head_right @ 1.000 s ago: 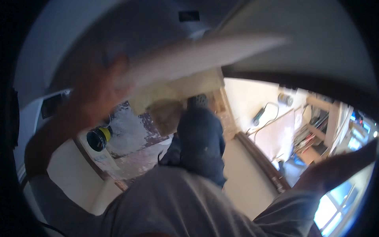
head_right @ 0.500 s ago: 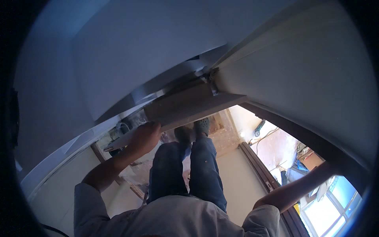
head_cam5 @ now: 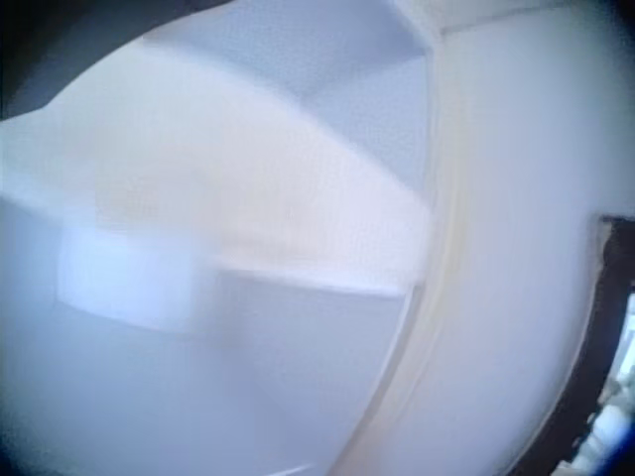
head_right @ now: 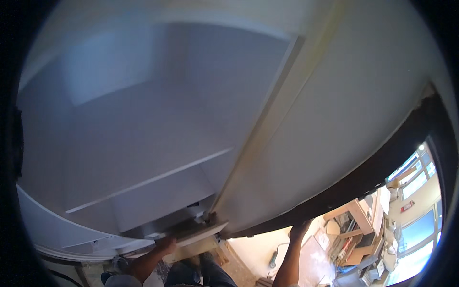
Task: The person picks up a wooden board, lifts it to the top of a cabinet, and test-fits and aligns it against the upper curved frame before taking the board down.
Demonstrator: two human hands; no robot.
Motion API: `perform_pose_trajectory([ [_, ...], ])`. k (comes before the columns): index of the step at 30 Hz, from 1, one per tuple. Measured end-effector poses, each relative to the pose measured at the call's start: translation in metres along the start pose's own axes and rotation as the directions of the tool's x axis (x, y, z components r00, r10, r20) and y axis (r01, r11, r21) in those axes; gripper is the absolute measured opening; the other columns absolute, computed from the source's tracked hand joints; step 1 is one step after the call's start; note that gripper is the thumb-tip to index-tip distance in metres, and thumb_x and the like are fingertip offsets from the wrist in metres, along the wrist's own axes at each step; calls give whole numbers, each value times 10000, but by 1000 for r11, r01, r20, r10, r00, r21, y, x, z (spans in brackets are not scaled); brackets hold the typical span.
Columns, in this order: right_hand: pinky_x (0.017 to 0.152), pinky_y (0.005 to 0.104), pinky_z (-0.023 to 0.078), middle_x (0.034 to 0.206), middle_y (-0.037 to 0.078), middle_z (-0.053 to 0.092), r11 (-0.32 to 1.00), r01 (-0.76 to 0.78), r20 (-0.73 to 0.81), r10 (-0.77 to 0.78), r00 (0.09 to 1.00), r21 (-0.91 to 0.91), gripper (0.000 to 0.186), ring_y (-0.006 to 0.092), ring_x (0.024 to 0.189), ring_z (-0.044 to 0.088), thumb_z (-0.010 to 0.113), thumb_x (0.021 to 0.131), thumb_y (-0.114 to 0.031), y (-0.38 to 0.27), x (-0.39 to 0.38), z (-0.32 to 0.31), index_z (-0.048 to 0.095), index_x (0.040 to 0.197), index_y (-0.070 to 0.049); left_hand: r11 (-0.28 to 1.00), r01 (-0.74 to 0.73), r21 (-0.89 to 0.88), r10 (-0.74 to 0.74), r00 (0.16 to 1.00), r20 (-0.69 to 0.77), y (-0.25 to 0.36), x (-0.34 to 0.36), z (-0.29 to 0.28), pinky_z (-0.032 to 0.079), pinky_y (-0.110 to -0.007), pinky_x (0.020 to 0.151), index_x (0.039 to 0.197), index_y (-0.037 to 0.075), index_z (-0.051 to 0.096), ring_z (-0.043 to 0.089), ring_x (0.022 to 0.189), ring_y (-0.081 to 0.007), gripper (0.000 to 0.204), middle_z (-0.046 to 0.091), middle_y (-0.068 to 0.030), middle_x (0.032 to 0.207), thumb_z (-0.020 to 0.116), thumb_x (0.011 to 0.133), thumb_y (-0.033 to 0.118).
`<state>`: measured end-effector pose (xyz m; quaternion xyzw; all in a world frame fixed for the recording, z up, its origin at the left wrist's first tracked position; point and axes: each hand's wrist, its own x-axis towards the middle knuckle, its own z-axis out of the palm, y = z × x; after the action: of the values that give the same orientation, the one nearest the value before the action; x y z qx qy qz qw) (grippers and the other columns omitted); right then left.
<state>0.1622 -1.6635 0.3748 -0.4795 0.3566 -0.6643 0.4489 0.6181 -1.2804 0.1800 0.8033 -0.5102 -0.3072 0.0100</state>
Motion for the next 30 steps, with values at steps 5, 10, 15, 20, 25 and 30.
perform_pose_trajectory([
  [5,861,375,510,974,153,686,607,-152,-108,110,988,-780,253,271,951,658,581,1035,-244,-18,-128,-19,649,1094,-7,983,-183,-10,181,976,-118,37,-81,-67,554,-545,783,975,11,688,712,850,-428,265,727,-239,915,520,905,204],
  [10,1009,484,489,1216,173,647,742,529,827,60,559,-412,464,381,1144,605,866,792,-257,-150,-175,142,680,1173,-67,991,-133,-4,133,991,-25,77,-188,-194,549,-541,775,1041,61,657,707,872,-419,254,727,-205,908,543,903,241],
  [15,988,471,494,1203,170,663,446,884,986,-143,-82,138,608,369,1150,627,672,898,-542,-247,-175,308,643,1239,-40,982,-148,120,146,989,28,125,-261,-301,547,-526,798,1054,90,645,708,902,-384,344,727,-168,928,604,939,412],
  [20,869,446,524,1002,130,720,565,823,855,402,-327,49,527,320,924,710,579,949,-556,-267,-209,334,641,1118,-60,994,-31,101,33,999,-18,151,-318,-345,554,-511,809,1052,94,670,714,907,-366,329,731,-162,929,616,940,399],
  [25,786,437,518,889,137,708,529,788,926,14,-378,314,422,310,829,710,549,987,-466,-288,-203,345,655,1001,-57,990,40,133,-21,990,-142,156,-354,-365,538,-507,872,1144,51,673,704,960,-391,381,734,-189,971,621,941,369],
  [30,615,404,468,676,72,625,319,828,862,-382,-333,461,446,240,596,635,675,918,-521,-382,-162,390,620,784,-99,980,4,198,73,922,-380,200,-419,-457,525,-511,750,994,16,595,694,829,-392,355,687,-189,837,672,913,353],
])
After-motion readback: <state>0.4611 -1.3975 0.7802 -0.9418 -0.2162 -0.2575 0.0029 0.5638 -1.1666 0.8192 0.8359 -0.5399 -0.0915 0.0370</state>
